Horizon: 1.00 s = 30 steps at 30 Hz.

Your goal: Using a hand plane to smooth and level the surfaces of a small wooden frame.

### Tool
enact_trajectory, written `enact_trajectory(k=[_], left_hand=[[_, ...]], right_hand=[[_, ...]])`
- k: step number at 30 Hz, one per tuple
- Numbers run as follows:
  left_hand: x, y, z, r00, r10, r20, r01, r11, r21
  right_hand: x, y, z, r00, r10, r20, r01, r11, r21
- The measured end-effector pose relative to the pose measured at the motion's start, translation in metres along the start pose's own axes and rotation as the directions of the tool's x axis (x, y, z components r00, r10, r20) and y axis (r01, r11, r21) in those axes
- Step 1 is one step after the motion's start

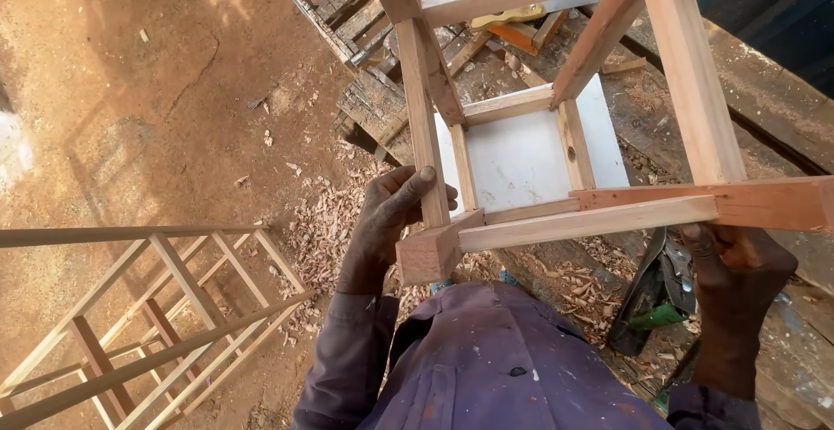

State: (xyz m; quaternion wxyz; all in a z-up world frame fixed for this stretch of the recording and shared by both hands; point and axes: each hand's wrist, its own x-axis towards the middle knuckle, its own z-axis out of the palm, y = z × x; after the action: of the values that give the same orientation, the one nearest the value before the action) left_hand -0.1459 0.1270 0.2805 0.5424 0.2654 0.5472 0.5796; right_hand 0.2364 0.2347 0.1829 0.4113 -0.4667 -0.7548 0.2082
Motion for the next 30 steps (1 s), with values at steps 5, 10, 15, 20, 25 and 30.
enact_trajectory(k=[5,10,15,20,25,30], left_hand=[[0.016,-0.016,-0.006,0.999,-0.017,-0.050,0.014,0.998,-0.063],[0.012,-0.016,-0.002,0.997,-0.037,-0.066,0.029,0.992,-0.122],[0.000,-0.008,0.005,0.998,-0.011,-0.069,0.007,0.998,-0.058],[0.005,-0.013,0.008,0.996,-0.009,-0.084,0.000,0.995,-0.103],[0.011,-0.025,0.009,0.994,0.016,-0.110,-0.033,0.988,-0.152],[0.007,-0.035,0.005,0.988,-0.009,-0.154,-0.017,0.986,-0.168]], right_hand=[[-0.001,0.030,0.004,1.000,-0.020,-0.001,0.020,1.000,0.001],[0.001,0.025,0.001,1.000,-0.001,0.020,0.000,0.996,0.084],[0.004,0.014,-0.001,0.999,0.003,0.054,-0.003,1.000,0.000],[0.009,0.013,0.001,0.997,0.001,0.076,-0.009,0.995,0.104],[0.008,0.023,0.003,0.998,0.013,0.053,-0.021,0.989,0.145],[0.005,0.008,0.003,0.996,0.064,0.062,-0.071,0.990,0.124]])
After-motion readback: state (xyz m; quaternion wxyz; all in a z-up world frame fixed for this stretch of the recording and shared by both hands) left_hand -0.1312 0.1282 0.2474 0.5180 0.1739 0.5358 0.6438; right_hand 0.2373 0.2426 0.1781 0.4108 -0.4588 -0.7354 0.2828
